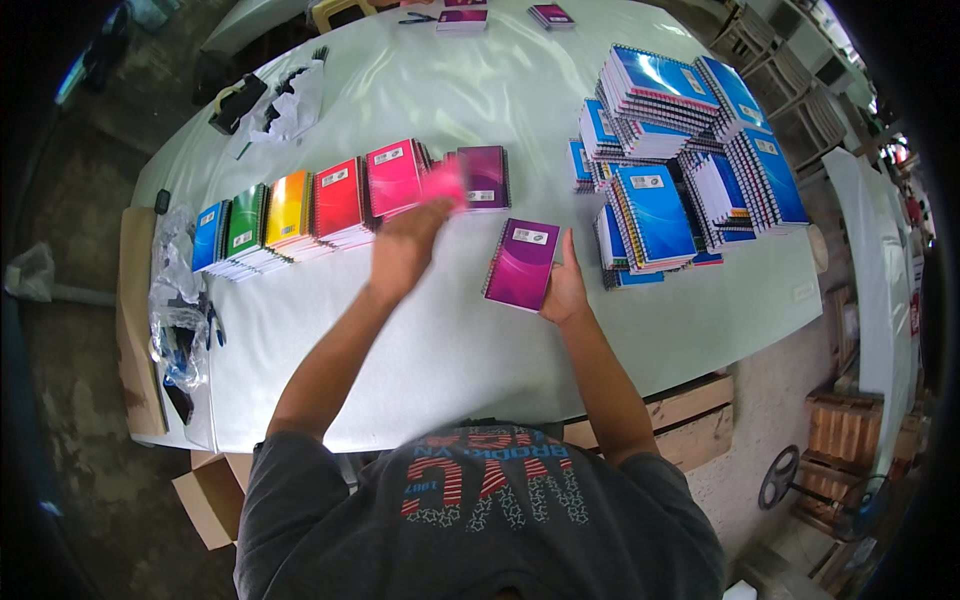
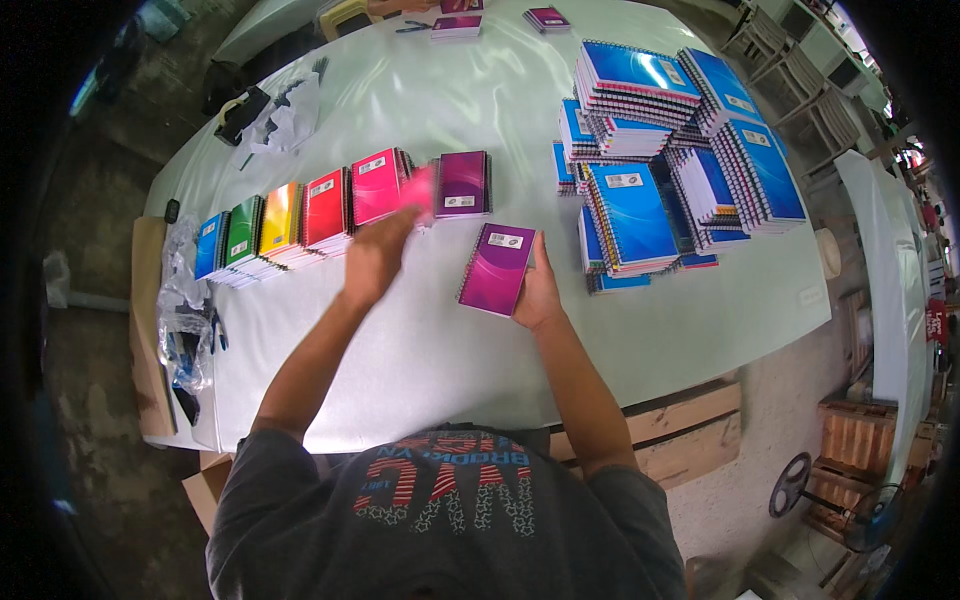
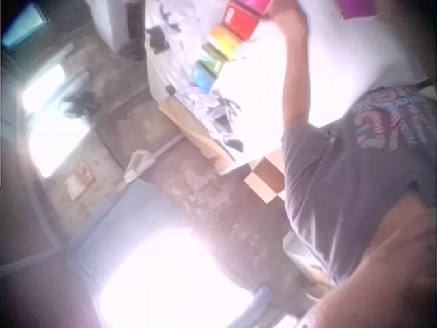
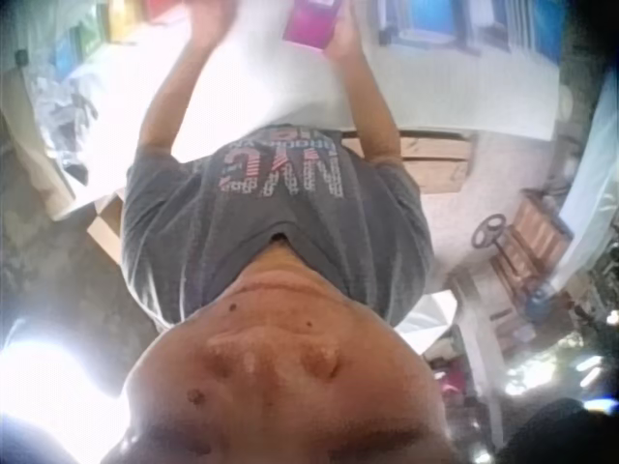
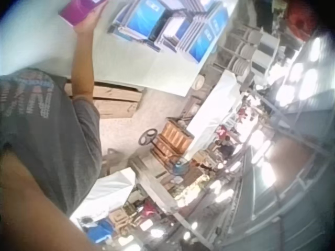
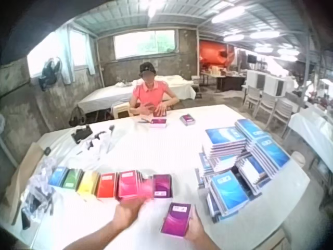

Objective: The person sorts notebooks of different colors and sizes into stacks on a large table, picking up notebooks one at a time and placing them onto the corresponding stacks.

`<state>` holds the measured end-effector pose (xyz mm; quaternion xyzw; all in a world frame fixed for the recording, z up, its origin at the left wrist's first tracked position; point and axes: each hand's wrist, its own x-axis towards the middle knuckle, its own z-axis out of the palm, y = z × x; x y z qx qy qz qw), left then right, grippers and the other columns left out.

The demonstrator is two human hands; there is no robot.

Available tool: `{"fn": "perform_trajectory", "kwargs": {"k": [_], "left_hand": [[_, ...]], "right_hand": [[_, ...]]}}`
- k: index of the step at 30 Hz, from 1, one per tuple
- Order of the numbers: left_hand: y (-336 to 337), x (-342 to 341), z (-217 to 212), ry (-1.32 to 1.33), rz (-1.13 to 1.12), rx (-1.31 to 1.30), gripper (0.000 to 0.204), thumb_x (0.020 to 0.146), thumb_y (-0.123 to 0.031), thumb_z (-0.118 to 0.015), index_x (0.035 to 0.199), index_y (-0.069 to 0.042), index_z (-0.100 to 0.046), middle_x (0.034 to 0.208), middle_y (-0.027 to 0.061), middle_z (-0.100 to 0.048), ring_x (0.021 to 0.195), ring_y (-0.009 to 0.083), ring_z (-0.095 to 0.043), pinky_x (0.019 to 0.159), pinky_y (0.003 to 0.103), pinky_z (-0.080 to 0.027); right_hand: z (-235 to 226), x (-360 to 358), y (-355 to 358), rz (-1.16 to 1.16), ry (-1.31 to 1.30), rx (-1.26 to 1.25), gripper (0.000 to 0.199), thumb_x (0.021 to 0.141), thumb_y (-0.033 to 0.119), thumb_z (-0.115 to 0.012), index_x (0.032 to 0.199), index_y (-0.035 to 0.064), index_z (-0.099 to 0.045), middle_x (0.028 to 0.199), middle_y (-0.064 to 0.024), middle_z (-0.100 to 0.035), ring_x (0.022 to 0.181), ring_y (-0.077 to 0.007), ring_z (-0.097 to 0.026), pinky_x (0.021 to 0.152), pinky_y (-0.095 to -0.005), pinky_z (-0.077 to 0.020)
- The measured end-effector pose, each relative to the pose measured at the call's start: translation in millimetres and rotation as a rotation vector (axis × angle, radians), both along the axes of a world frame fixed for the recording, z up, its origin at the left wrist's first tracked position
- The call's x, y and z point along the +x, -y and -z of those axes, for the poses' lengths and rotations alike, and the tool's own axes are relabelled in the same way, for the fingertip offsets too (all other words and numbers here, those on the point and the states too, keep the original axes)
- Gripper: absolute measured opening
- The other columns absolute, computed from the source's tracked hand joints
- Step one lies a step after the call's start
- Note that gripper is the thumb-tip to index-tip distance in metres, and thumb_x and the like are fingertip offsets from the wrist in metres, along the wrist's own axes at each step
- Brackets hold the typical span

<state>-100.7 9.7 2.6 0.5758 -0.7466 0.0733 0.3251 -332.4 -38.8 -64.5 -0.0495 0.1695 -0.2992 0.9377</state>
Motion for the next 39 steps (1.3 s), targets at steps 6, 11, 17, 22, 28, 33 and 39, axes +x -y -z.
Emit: {"fn": "perform_trajectory", "kwargs": {"k": [6,11,17,22,28,33,39], "left_hand": [[-34.5,-24.4,-3.1,0.048,0.199,0.121,0.041,0.072,-0.027,-0.071,0.108,-0.009,-0.061,0.109,0.0093,-0.062,0.1,0.0258,-0.059,0.086,0.038,-0.045],[-23.1,108.8,24.5,0.355,-0.594,0.194,0.056,0.081,-0.026,-0.063,0.127,-0.003,-0.043,0.134,0.0183,-0.043,0.121,0.0326,-0.043,0.099,0.044,-0.034],[-54.5,67.5,-13.2,-0.018,-0.429,0.095,0.031,0.083,-0.014,-0.058,0.113,-0.006,-0.059,0.11,0.0133,-0.062,0.102,0.0303,-0.058,0.091,0.039,-0.044],[-114.6,-24.2,-8.2,0.099,0.128,0.272,0.04,0.079,-0.017,-0.066,0.117,-0.01,-0.059,0.122,0.0129,-0.057,0.113,0.0291,-0.053,0.096,0.043,-0.039],[-70.7,105.9,-7.1,0.027,-0.343,0.02,0.058,0.076,-0.014,-0.067,0.128,-0.003,-0.044,0.124,0.0172,-0.052,0.113,0.0334,-0.05,0.096,0.041,-0.039],[-78.2,193.0,12.6,0.286,-0.61,0.255,0.047,0.085,-0.025,-0.057,0.123,0.0,-0.049,0.118,0.0165,-0.057,0.108,0.0343,-0.054,0.096,0.041,-0.038],[-111.2,143.4,-23.0,-1.043,-0.274,-0.223,0.012,0.087,-0.007,-0.056,0.098,-0.004,-0.06,0.094,0.0086,-0.063,0.083,0.0089,-0.055,0.07,0.023,-0.045]], "right_hand": [[15.2,2.3,-12.0,-0.162,-0.201,-0.183,0.053,0.092,0.039,-0.041,0.124,-0.0028,-0.045,0.112,-0.021,-0.058,0.1,-0.0354,-0.059,0.091,-0.0487,-0.0455],[-4.5,18.0,-27.9,-0.028,-0.017,0.011,0.043,0.088,0.022,-0.049,0.122,-0.0029,-0.046,0.11,-0.021,-0.059,0.097,-0.0329,-0.061,0.088,-0.0446,-0.0486],[18.1,18.9,-31.2,0.071,-0.307,-0.071,0.05,0.092,0.039,-0.044,0.124,0.0011,-0.045,0.115,-0.0163,-0.058,0.104,-0.0281,-0.058,0.089,-0.0414,-0.0481],[-16.0,49.9,-51.4,0.031,-0.045,-0.076,0.057,0.089,0.047,-0.051,0.125,0.0033,-0.045,0.115,-0.0117,-0.058,0.103,-0.0246,-0.058,0.089,-0.0402,-0.0475],[-4.3,57.2,-68.2,-0.078,-0.276,-0.351,0.041,0.084,0.016,-0.055,0.12,-0.0014,-0.047,0.113,-0.016,-0.058,0.098,-0.0256,-0.061,0.086,-0.0397,-0.0499],[-10.3,75.6,-89.4,-0.166,-0.051,-0.023,0.043,0.083,0.016,-0.052,0.121,-0.0019,-0.046,0.112,-0.0174,-0.059,0.1,-0.0283,-0.06,0.089,-0.043,-0.0485],[-12.4,100.6,-104.8,-0.256,-0.001,-0.124,0.045,0.089,0.029,-0.048,0.123,-0.0003,-0.045,0.116,-0.0172,-0.057,0.103,-0.029,-0.058,0.09,-0.0437,-0.048]]}}
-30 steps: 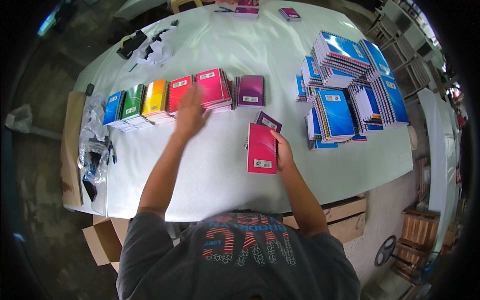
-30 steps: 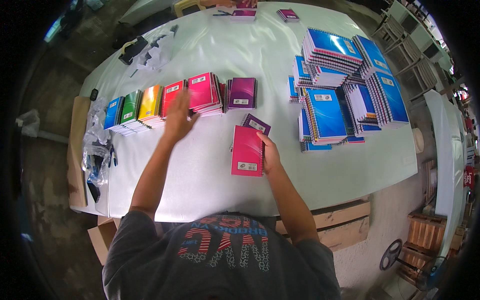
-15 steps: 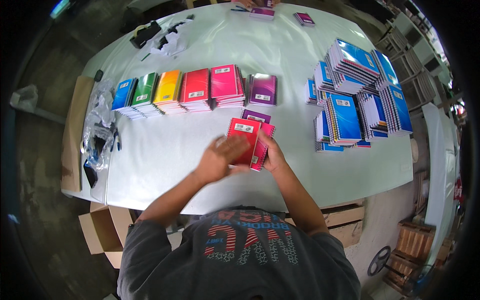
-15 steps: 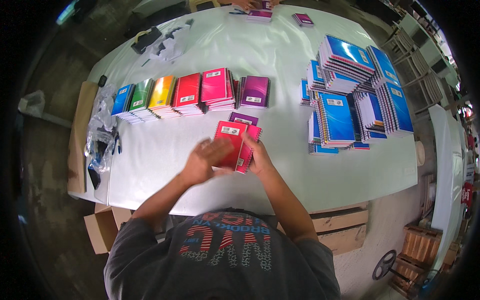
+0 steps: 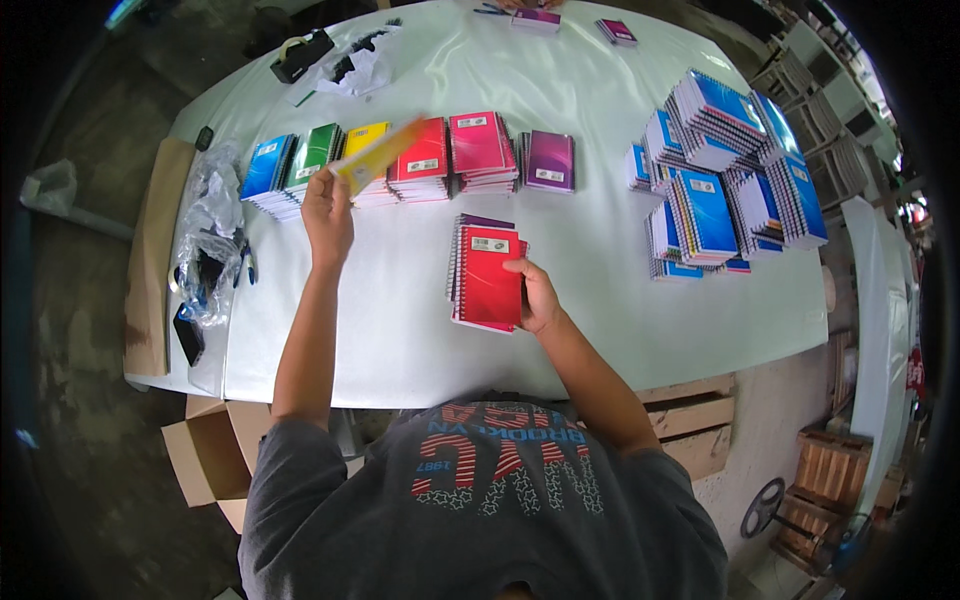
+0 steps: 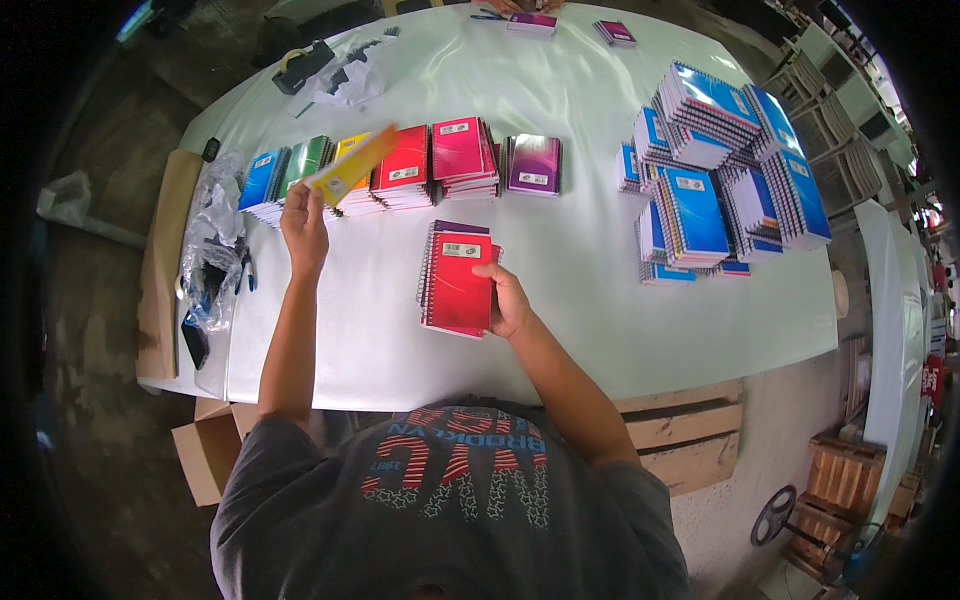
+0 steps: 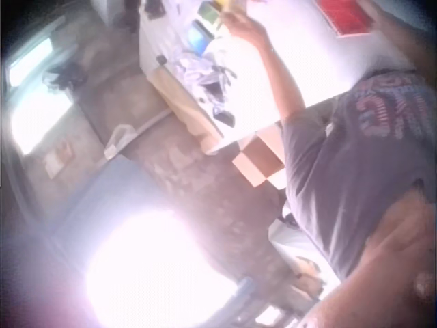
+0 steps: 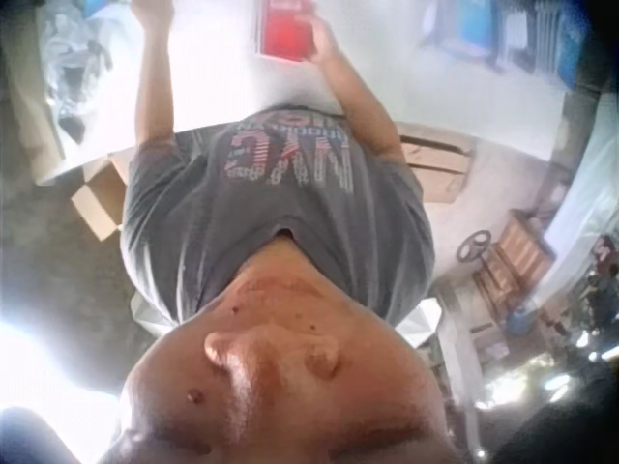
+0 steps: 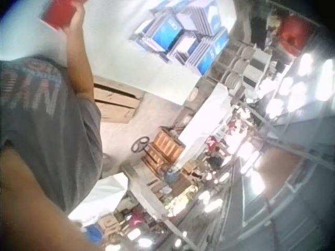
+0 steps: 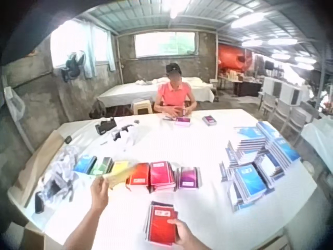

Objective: The person sorts notebooks of different colors and sizes into stacks on a large table, picking up notebooks one at a time and placing them onto the corresponding stacks.

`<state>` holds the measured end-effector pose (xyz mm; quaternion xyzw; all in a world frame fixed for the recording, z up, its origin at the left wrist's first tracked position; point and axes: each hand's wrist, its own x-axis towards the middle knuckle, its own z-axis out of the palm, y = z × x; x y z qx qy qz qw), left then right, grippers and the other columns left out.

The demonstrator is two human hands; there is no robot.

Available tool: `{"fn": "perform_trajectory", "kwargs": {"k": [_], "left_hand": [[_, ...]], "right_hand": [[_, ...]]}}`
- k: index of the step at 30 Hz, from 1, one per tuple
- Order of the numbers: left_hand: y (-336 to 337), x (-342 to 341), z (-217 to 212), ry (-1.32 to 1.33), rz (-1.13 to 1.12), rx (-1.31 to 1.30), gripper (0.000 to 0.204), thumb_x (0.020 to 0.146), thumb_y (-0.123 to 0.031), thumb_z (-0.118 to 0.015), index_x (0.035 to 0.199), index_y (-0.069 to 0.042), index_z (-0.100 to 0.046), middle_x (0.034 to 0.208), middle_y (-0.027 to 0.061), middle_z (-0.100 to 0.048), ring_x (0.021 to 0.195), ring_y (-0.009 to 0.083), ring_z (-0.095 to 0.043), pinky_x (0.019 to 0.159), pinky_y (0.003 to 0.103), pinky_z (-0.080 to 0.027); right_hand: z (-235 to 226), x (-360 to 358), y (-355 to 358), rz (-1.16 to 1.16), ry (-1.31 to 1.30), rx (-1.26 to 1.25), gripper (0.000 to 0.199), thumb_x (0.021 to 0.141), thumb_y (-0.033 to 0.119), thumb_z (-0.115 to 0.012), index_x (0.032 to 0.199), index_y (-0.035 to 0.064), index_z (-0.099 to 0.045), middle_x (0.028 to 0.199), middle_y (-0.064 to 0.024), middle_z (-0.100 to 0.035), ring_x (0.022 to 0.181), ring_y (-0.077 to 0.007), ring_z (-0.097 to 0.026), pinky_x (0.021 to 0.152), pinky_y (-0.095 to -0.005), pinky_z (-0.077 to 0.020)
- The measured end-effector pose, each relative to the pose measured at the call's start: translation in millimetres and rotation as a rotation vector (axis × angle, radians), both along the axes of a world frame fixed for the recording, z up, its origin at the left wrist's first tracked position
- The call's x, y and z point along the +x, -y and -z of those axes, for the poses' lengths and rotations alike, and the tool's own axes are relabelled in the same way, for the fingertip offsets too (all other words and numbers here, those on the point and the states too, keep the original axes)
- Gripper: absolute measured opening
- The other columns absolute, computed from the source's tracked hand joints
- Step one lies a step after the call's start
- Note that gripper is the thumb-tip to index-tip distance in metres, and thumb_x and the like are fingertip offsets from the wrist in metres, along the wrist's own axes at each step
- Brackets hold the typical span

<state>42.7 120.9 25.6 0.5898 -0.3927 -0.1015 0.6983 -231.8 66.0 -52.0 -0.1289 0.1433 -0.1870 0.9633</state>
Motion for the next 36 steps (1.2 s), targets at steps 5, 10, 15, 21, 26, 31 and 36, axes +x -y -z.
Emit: {"fn": "perform_trajectory", "kwargs": {"k": [5,10,15,21,26,31,36], "left_hand": [[-23.1,-41.6,-2.0,0.305,0.766,0.248,0.017,0.073,0.01,-0.059,0.083,-0.004,-0.06,0.098,0.0085,-0.063,0.104,0.0237,-0.057,0.093,0.037,-0.043],[-5.8,35.3,10.7,0.86,0.108,0.359,0.03,0.076,-0.003,-0.062,0.106,-0.01,-0.06,0.125,0.013,-0.052,0.119,0.0312,-0.046,0.101,0.04,-0.034],[-14.0,132.6,28.4,1.101,-0.324,0.536,0.025,0.083,-0.014,-0.059,0.106,-0.005,-0.062,0.111,0.0158,-0.061,0.107,0.0291,-0.055,0.096,0.039,-0.036],[-59.6,45.4,-4.0,0.057,-0.073,0.287,0.024,0.092,-0.022,-0.053,0.087,0.0,-0.062,0.071,0.0119,-0.063,0.057,0.024,-0.056,0.056,0.027,-0.043],[-110.9,-18.1,52.9,0.331,0.187,0.512,0.028,0.079,-0.019,-0.068,0.094,0.002,-0.057,0.09,0.0163,-0.058,0.083,0.0259,-0.054,0.071,0.034,-0.045],[-32.0,95.5,33.3,0.913,-0.13,0.379,0.059,0.077,-0.017,-0.067,0.126,0.0,-0.04,0.126,0.0206,-0.046,0.117,0.0364,-0.041,0.099,0.044,-0.033],[-14.8,166.7,35.7,1.214,-0.124,0.588,0.041,0.082,-0.024,-0.062,0.119,-0.007,-0.056,0.118,0.0124,-0.058,0.11,0.0274,-0.053,0.093,0.042,-0.039]], "right_hand": [[-9.0,21.9,-20.1,-0.107,0.12,0.313,0.064,0.089,0.055,-0.043,0.128,0.0047,-0.045,0.117,-0.0139,-0.057,0.104,-0.0285,-0.058,0.091,-0.0406,-0.0467],[-1.6,38.2,-62.2,-0.147,-0.039,0.07,0.044,0.087,0.025,-0.051,0.122,-0.0011,-0.048,0.114,-0.017,-0.059,0.099,-0.0281,-0.06,0.09,-0.04,-0.0465],[8.0,61.1,-78.3,0.116,0.009,0.104,0.042,0.089,0.027,-0.049,0.121,0.0005,-0.049,0.113,-0.0151,-0.059,0.101,-0.0279,-0.059,0.091,-0.0407,-0.0455],[5.7,79.2,-90.9,0.408,-0.067,-0.042,0.052,0.091,0.041,-0.049,0.128,0.0048,-0.041,0.121,-0.0115,-0.054,0.108,-0.0269,-0.055,0.093,-0.0422,-0.0442],[10.9,93.2,-99.9,0.596,-0.087,-0.202,0.045,0.086,0.024,-0.061,0.123,0.007,-0.043,0.112,-0.0078,-0.054,0.103,-0.0218,-0.056,0.088,-0.038,-0.0474],[-4.6,71.9,-100.1,0.54,-0.215,-0.216,0.037,0.078,0.007,-0.06,0.114,0.0046,-0.05,0.102,-0.0082,-0.058,0.095,-0.0207,-0.059,0.083,-0.0372,-0.0493],[-12.8,76.6,-103.6,0.428,-0.253,-0.238,0.036,0.082,0.017,-0.056,0.115,0.0038,-0.049,0.103,-0.0098,-0.058,0.097,-0.0218,-0.058,0.085,-0.0379,-0.048]]}}
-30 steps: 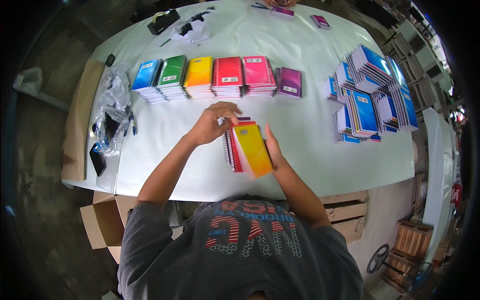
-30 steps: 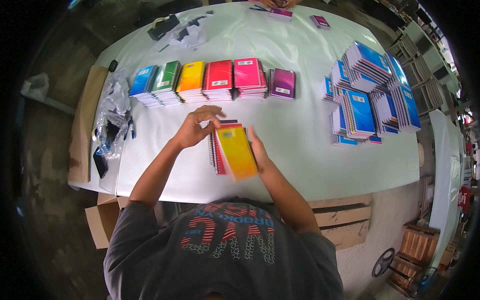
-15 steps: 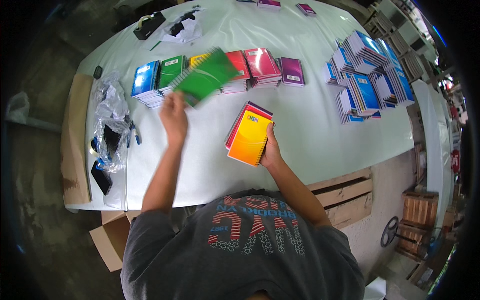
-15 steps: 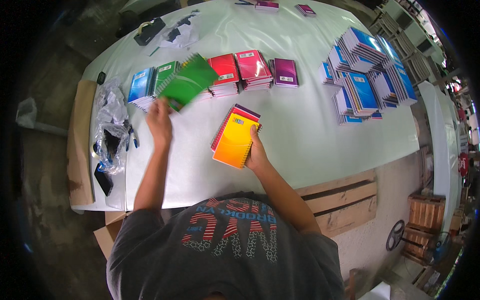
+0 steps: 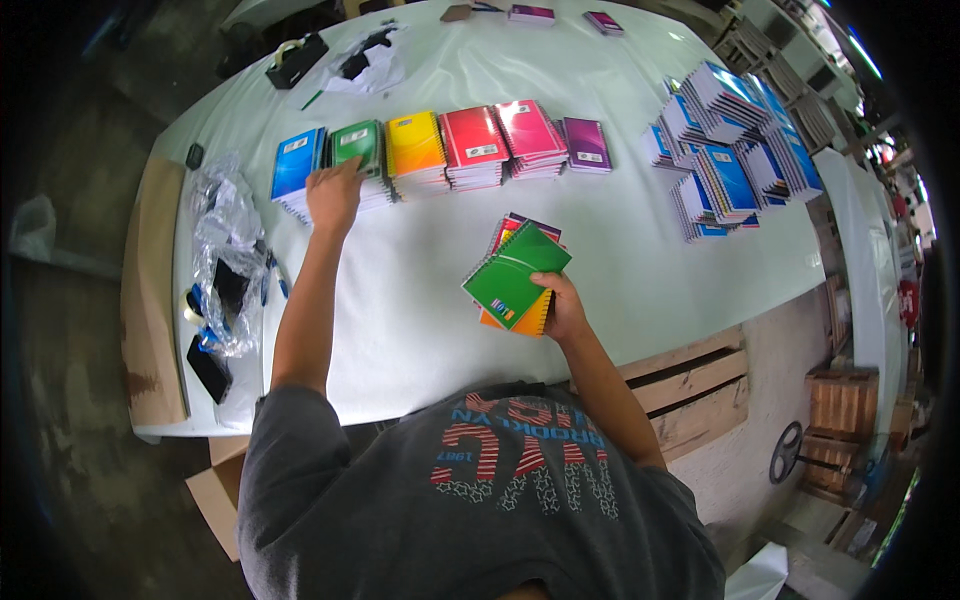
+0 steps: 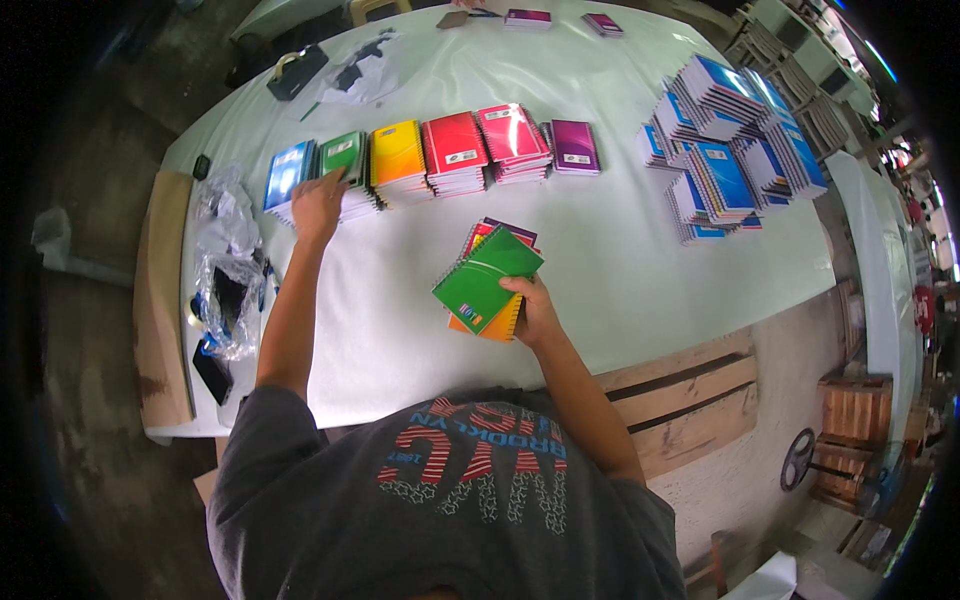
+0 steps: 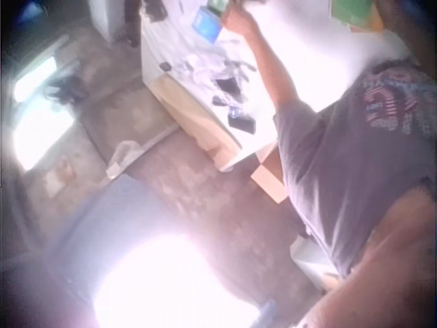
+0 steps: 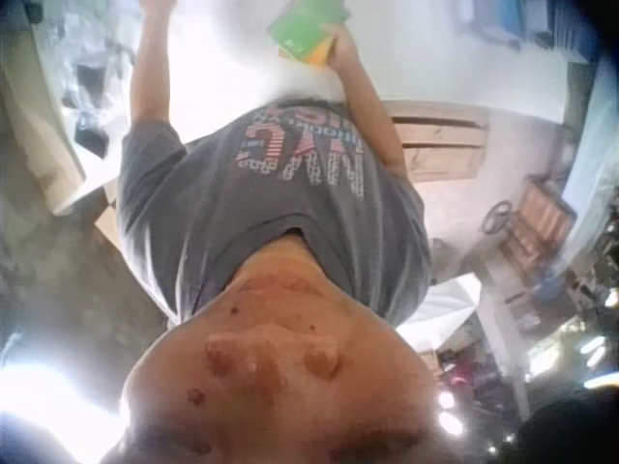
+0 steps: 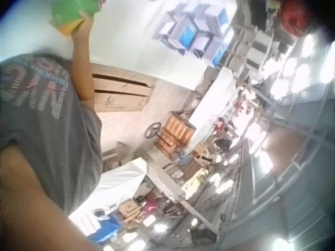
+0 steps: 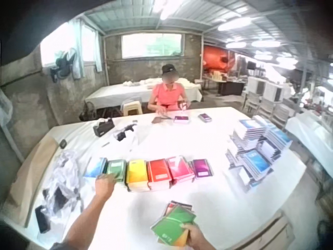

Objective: The person sorts notebooks of different colors and sizes into stacks on a large table, picking up notebooks one at a time and placing them onto the corresponding stacks.

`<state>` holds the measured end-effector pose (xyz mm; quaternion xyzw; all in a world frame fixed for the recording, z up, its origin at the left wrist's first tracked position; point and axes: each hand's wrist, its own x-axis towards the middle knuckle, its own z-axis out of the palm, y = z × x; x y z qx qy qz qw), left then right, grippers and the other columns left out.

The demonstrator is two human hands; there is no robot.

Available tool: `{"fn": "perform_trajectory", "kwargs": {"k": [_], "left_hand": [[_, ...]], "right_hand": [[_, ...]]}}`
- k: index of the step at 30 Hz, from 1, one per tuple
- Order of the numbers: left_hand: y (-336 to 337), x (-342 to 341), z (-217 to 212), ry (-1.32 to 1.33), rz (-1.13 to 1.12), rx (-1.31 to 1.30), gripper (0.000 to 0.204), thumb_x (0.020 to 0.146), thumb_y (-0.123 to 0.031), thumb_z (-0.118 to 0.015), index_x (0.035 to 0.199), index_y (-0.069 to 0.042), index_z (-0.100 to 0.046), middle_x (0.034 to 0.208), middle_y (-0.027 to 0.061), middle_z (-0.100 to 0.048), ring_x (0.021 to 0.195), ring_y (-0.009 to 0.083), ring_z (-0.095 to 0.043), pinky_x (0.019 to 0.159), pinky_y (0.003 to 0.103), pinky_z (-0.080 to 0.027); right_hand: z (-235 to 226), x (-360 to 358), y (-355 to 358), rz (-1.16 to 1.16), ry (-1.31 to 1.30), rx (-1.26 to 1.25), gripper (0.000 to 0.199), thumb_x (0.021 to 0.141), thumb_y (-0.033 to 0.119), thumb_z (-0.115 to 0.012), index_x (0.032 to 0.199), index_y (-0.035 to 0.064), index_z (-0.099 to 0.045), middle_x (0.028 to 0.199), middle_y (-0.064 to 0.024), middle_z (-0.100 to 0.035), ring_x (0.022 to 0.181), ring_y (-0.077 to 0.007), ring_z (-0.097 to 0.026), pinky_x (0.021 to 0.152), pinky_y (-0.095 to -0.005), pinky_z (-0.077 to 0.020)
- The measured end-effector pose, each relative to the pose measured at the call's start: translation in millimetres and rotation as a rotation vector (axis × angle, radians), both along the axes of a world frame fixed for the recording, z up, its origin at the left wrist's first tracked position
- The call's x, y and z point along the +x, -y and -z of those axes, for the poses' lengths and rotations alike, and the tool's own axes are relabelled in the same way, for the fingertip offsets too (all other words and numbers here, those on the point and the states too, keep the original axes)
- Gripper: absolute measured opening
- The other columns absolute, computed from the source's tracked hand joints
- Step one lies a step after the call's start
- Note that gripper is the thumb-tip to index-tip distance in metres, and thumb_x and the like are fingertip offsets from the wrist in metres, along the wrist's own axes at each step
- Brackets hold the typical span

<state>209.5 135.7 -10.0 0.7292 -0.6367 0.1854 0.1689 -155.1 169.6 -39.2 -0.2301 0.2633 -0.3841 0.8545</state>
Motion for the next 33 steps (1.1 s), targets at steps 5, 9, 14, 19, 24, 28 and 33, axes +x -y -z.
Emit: {"fn": "perform_trajectory", "kwargs": {"k": [5,9,14,19,24,28,33], "left_hand": [[-46.9,-73.4,-32.3,-0.619,0.088,-0.288,0.024,0.079,-0.01,-0.067,0.102,-0.003,-0.063,0.087,0.0149,-0.065,0.077,0.0282,-0.062,0.073,0.034,-0.048],[-66.3,-125.1,-57.2,-0.582,0.406,-0.401,0.025,0.078,-0.003,-0.067,0.102,-0.004,-0.064,0.084,0.0142,-0.064,0.072,0.0266,-0.061,0.067,0.03,-0.048],[-27.7,-84.3,-71.7,-0.191,0.144,-0.668,0.029,0.078,-0.005,-0.066,0.106,-0.007,-0.063,0.09,0.0097,-0.066,0.082,0.0243,-0.062,0.073,0.032,-0.046],[-15.5,-9.3,-5.3,-0.031,-0.177,-0.141,0.026,0.083,-0.016,-0.061,0.109,-0.013,-0.064,0.095,0.0063,-0.067,0.086,0.0229,-0.061,0.079,0.036,-0.042],[-33.2,-70.2,-37.2,-0.894,0.244,-0.214,0.016,0.082,-0.009,-0.059,0.096,-0.012,-0.067,0.097,0.0076,-0.066,0.09,0.0263,-0.06,0.087,0.038,-0.04],[-55.2,-137.6,-39.9,-1.012,0.954,0.131,0.024,0.079,0.0,-0.059,0.101,-0.007,-0.063,0.108,0.0111,-0.061,0.106,0.0242,-0.054,0.097,0.038,-0.036],[-79.1,-174.3,-19.1,-0.495,0.464,0.099,0.048,0.08,-0.009,-0.064,0.125,-0.004,-0.049,0.129,0.0137,-0.048,0.119,0.0201,-0.045,0.1,0.037,-0.034]], "right_hand": [[2.9,-12.1,3.3,-0.04,-0.067,-0.008,0.039,0.085,0.023,-0.055,0.118,0.0035,-0.047,0.108,-0.0113,-0.057,0.1,-0.0228,-0.057,0.088,-0.0389,-0.0471],[14.5,-14.2,1.6,-0.184,0.114,0.245,0.045,0.086,0.021,-0.056,0.123,0.0024,-0.042,0.115,-0.0126,-0.054,0.102,-0.024,-0.057,0.088,-0.039,-0.0471],[9.5,-18.1,-6.1,-0.231,0.003,0.114,0.048,0.085,0.022,-0.057,0.125,0.0017,-0.04,0.115,-0.0141,-0.055,0.104,-0.0252,-0.056,0.089,-0.0399,-0.0478],[11.9,-15.8,-2.2,-0.236,0.015,0.022,0.049,0.087,0.025,-0.056,0.126,0.0022,-0.04,0.115,-0.0141,-0.055,0.105,-0.025,-0.056,0.088,-0.0406,-0.0485],[1.9,-28.4,2.1,-0.196,0.142,0.154,0.05,0.089,0.033,-0.053,0.128,0.0042,-0.04,0.118,-0.0119,-0.054,0.105,-0.0245,-0.056,0.091,-0.0404,-0.0467],[-8.6,-24.5,0.8,-0.284,0.202,0.381,0.054,0.087,0.033,-0.056,0.13,0.0049,-0.04,0.118,-0.011,-0.054,0.105,-0.023,-0.056,0.092,-0.0378,-0.045],[-7.4,-17.4,-12.6,-0.392,-0.078,-0.033,0.068,0.075,0.019,-0.069,0.132,0.0012,-0.035,0.12,-0.0113,-0.052,0.108,-0.0207,-0.053,0.092,-0.034,-0.0431]]}}
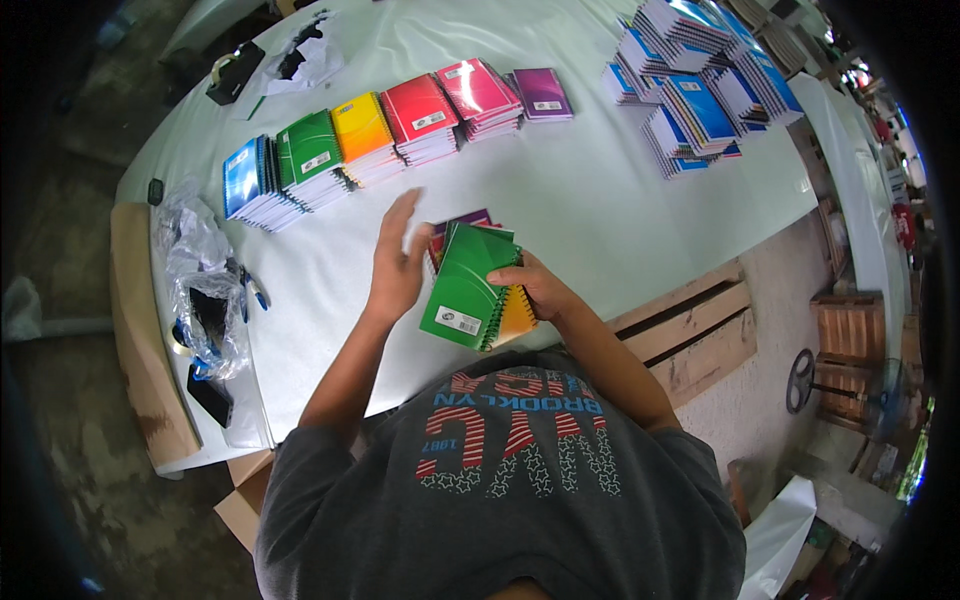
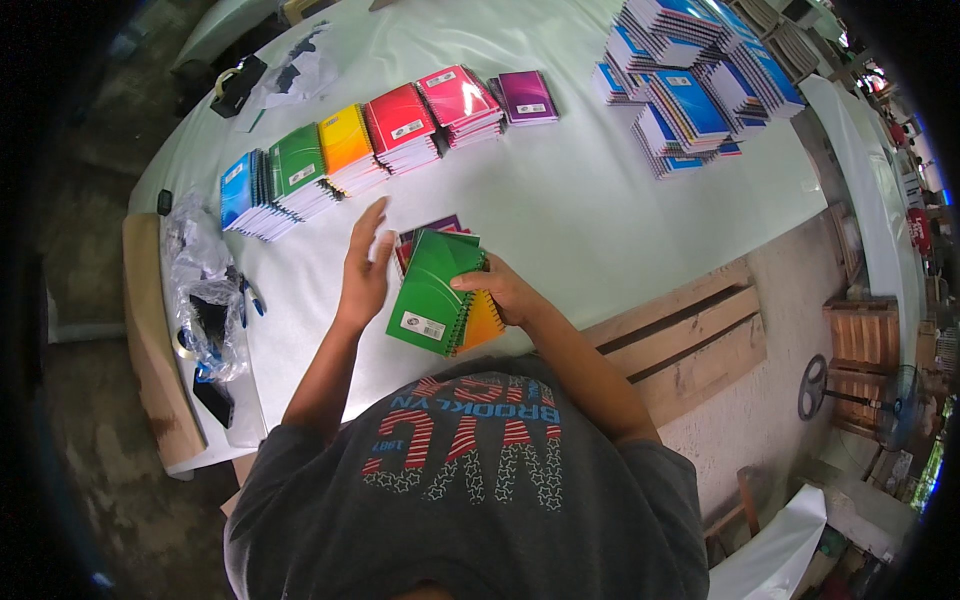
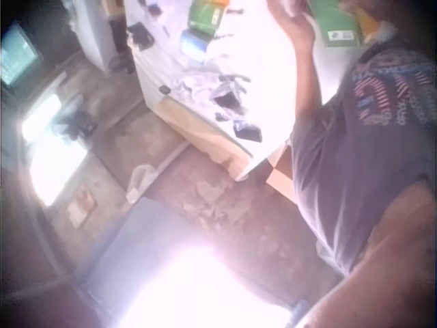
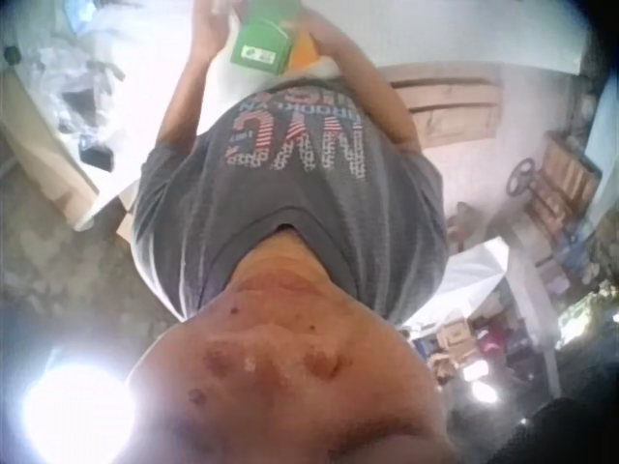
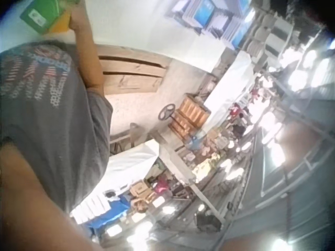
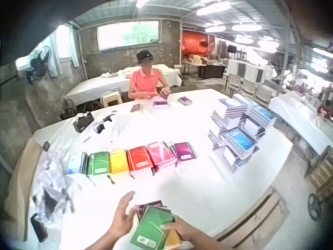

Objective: The person sorts notebooks of different colors and sizes into stacks on a large table, picking up notebooks one at a time and placing them onto the corresponding stacks.

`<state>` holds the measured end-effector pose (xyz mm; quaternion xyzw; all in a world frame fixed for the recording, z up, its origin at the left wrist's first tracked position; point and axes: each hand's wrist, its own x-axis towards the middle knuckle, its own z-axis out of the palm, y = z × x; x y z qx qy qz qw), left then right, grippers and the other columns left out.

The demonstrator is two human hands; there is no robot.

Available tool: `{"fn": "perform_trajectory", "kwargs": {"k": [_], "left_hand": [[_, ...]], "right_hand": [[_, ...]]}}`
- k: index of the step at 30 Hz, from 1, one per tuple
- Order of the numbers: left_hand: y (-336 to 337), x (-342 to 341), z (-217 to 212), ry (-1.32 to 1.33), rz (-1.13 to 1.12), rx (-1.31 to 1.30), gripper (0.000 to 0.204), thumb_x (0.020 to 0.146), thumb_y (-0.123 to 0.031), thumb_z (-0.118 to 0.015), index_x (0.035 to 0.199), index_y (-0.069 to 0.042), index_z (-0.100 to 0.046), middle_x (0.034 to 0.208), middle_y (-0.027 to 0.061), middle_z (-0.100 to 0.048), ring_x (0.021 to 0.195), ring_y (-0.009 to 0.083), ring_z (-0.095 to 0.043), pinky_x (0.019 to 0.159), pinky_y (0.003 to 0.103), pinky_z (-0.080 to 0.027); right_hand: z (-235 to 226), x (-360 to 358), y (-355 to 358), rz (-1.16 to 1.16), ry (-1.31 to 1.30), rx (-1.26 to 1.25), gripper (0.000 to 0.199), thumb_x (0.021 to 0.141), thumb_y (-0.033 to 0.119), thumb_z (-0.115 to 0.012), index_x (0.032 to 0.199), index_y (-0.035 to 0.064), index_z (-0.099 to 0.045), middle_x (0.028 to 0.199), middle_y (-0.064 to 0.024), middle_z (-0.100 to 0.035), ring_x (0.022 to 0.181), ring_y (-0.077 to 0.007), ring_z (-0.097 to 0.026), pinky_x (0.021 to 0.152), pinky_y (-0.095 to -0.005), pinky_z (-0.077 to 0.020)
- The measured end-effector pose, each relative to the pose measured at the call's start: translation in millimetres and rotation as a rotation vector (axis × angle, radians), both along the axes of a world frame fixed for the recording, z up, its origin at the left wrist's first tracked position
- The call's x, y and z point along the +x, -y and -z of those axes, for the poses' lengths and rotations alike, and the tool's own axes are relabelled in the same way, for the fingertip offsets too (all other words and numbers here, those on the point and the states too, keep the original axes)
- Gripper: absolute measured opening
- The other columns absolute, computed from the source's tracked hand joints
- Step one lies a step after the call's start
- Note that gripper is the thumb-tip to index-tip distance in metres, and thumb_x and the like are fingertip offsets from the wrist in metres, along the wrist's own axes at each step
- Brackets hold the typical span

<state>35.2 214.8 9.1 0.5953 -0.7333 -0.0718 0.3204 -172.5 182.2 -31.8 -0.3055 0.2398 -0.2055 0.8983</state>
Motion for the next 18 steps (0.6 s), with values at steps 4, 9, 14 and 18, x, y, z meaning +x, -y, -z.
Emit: {"fn": "perform_trajectory", "kwargs": {"k": [4,9,14,18], "left_hand": [[-31.5,-22.7,-3.0,-1.11,0.178,0.713,0.073,0.08,-0.014,-0.069,0.136,0.001,-0.026,0.126,0.0149,-0.047,0.118,0.0221,-0.044,0.099,0.035,-0.036],[-39.4,-33.9,62.2,-1.196,0.163,0.508,0.064,0.067,0.004,-0.072,0.12,-0.004,-0.037,0.112,0.008,-0.048,0.108,0.017,-0.048,0.091,0.03,-0.042],[-38.5,-51.9,91.6,-1.133,0.136,0.418,0.063,0.066,0.003,-0.073,0.118,-0.006,-0.037,0.112,0.0066,-0.051,0.105,0.019,-0.052,0.09,0.034,-0.045],[-30.6,-57.5,86.9,-1.219,0.054,0.387,0.06,0.067,-0.002,-0.076,0.113,-0.005,-0.038,0.104,0.0072,-0.051,0.098,0.0174,-0.054,0.085,0.033,-0.047]], "right_hand": [[-9.7,-3.4,-11.3,0.325,-0.052,-0.417,0.071,0.071,0.016,-0.071,0.131,0.0019,-0.036,0.119,-0.0105,-0.051,0.109,-0.0216,-0.05,0.093,-0.0332,-0.0403],[21.3,-8.9,-15.1,0.414,-0.25,-1.047,0.065,0.07,0.015,-0.072,0.125,0.0031,-0.04,0.117,-0.0112,-0.05,0.111,-0.0189,-0.048,0.095,-0.0332,-0.0379],[56.9,-5.1,-24.7,0.421,-0.259,-0.781,0.059,0.069,0.012,-0.072,0.119,0.0029,-0.042,0.111,-0.0091,-0.052,0.107,-0.0174,-0.049,0.093,-0.0326,-0.0388],[58.0,-1.5,-26.1,0.507,-0.153,-0.559,0.06,0.067,0.016,-0.076,0.115,0.0008,-0.045,0.106,-0.0088,-0.054,0.101,-0.016,-0.051,0.091,-0.0316,-0.0403]]}}
